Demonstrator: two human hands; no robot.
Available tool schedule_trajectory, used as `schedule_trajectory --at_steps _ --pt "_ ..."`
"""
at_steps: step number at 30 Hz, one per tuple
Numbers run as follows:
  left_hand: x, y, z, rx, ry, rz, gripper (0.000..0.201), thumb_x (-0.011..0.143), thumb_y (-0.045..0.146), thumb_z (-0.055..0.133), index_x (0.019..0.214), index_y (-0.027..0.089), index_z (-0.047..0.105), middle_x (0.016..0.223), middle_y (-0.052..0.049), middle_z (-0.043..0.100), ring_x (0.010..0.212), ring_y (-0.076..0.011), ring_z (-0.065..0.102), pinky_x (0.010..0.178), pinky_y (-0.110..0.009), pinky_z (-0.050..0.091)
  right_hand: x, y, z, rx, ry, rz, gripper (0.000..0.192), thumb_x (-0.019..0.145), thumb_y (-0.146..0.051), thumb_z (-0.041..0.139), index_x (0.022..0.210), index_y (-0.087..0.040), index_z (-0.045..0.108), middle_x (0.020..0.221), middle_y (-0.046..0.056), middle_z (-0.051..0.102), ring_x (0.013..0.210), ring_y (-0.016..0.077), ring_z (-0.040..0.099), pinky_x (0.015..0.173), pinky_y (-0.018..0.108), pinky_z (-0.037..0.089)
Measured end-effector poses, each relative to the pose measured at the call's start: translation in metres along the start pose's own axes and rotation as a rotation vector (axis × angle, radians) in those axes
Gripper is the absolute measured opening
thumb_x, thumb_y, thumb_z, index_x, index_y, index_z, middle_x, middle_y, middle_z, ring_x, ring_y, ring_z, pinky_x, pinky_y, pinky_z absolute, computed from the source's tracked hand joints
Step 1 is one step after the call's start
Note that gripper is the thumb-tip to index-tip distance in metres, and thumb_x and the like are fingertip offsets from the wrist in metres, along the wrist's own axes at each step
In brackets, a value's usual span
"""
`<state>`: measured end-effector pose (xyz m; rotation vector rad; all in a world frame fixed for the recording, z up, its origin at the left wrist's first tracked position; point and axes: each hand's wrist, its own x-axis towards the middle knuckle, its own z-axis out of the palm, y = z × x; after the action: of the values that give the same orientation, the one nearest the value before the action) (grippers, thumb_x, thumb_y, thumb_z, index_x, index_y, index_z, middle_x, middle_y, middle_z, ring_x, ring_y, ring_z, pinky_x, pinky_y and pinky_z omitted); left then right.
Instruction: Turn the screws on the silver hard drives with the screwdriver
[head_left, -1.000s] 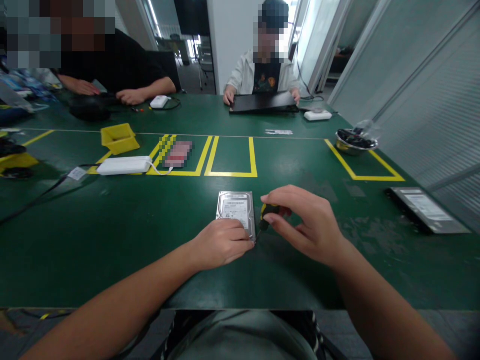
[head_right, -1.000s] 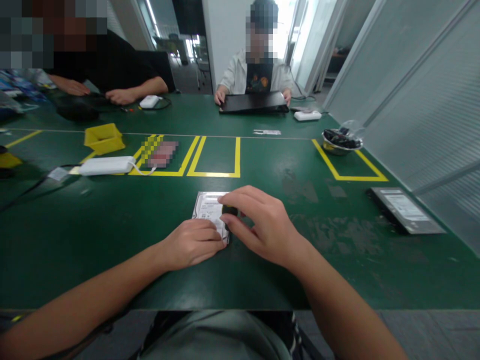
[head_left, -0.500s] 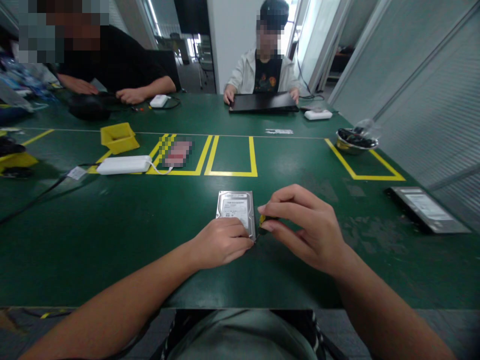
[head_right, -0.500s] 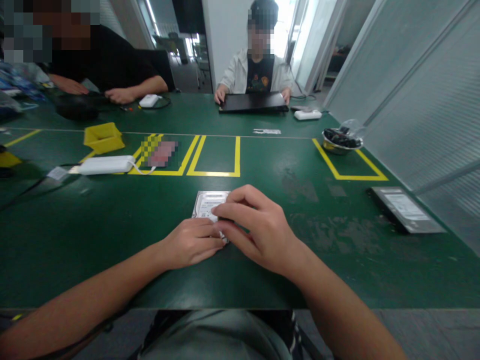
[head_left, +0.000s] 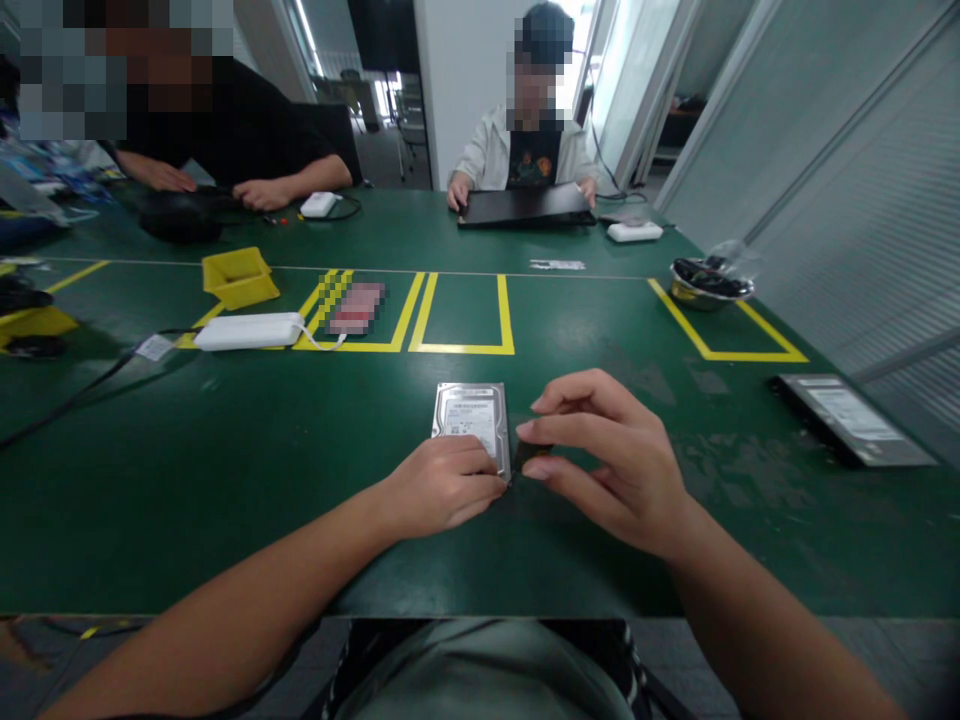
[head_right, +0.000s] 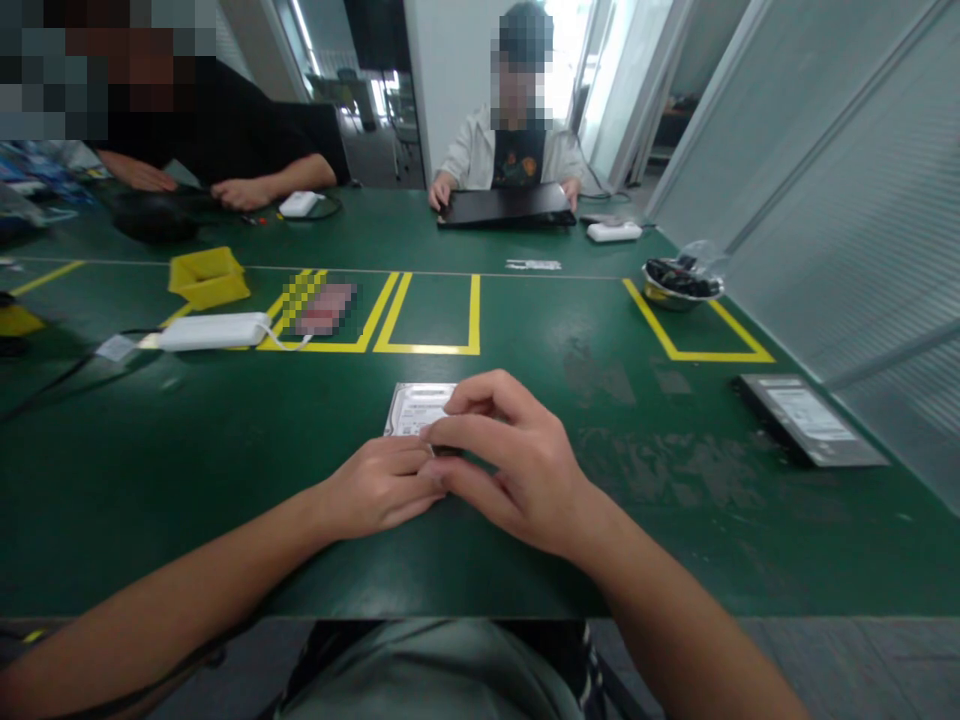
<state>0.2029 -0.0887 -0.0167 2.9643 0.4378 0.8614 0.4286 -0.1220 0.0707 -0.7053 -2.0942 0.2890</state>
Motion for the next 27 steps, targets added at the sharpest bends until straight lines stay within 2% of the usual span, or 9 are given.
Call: schedule_trajectory --at_steps 3,11,15,18,21,27 --pt "-0.0008 -0.0001 0.0003 0.000 -0.009 0.002 0.017 0.096 0.022 0.054 0.093 0.019 0.070 0.086 -0.005 0.067 0.084 -0.0171 0.062 0.080 -0.030 0.052 0.0004 -0.0004 -0.0003 0.023 0.011 0.001 0.015 0.086 -0.014 0.068 0.101 -0.017 0.068 0.095 0.007 0.062 0.088 0.0160 0.061 0.075 0.029 0.054" --pt "0.0000 0.0004 -0.0022 0.002 -0.049 -0.004 0.016 0.095 0.022 0.055 0.096 0.020 0.071 0.087 -0.005 0.067 0.081 -0.0178 0.060 0.074 -0.031 0.050 0.0024 -0.0006 0.0001 0.094 0.010 -0.040 0.028 0.087 -0.005 0.058 0.109 -0.019 0.066 0.106 0.009 0.072 0.100 0.0205 0.066 0.086 0.038 0.055" --pt "-0.0004 0.0006 -0.0016 0.018 -0.034 -0.005 0.015 0.095 0.023 0.056 0.097 0.020 0.071 0.091 -0.006 0.068 0.083 -0.0184 0.060 0.074 -0.032 0.050 0.0011 0.0007 0.0015 0.057 0.031 0.001 0.019 0.086 -0.013 0.066 0.105 -0.018 0.068 0.108 0.011 0.067 0.100 0.0206 0.064 0.083 0.036 0.055" --pt "-0.0006 0.0006 -0.0012 0.018 -0.041 -0.004 0.015 0.095 0.022 0.056 0.097 0.020 0.071 0.091 -0.006 0.068 0.082 -0.0182 0.060 0.074 -0.032 0.050 0.0004 0.0020 0.0025 0.019 0.074 0.021 0.016 0.084 -0.015 0.070 0.099 -0.019 0.068 0.100 0.008 0.064 0.093 0.0183 0.063 0.078 0.033 0.054" --pt "-0.0004 0.0006 -0.0013 0.002 -0.058 -0.008 0.015 0.095 0.021 0.056 0.098 0.019 0.071 0.088 -0.005 0.067 0.081 -0.0184 0.059 0.073 -0.032 0.049 0.0009 0.0021 0.0026 0.042 0.085 0.020 0.016 0.084 -0.011 0.068 0.097 -0.020 0.068 0.095 0.006 0.064 0.088 0.0168 0.062 0.075 0.031 0.054" --pt "-0.0008 0.0001 -0.0011 -0.005 -0.061 -0.011 0.015 0.095 0.021 0.056 0.098 0.019 0.071 0.088 -0.005 0.067 0.082 -0.0188 0.059 0.074 -0.033 0.049 0.0013 0.0010 0.0016 0.085 0.059 0.012 0.022 0.085 -0.008 0.062 0.104 -0.020 0.067 0.103 0.009 0.069 0.097 0.0198 0.065 0.082 0.035 0.056"
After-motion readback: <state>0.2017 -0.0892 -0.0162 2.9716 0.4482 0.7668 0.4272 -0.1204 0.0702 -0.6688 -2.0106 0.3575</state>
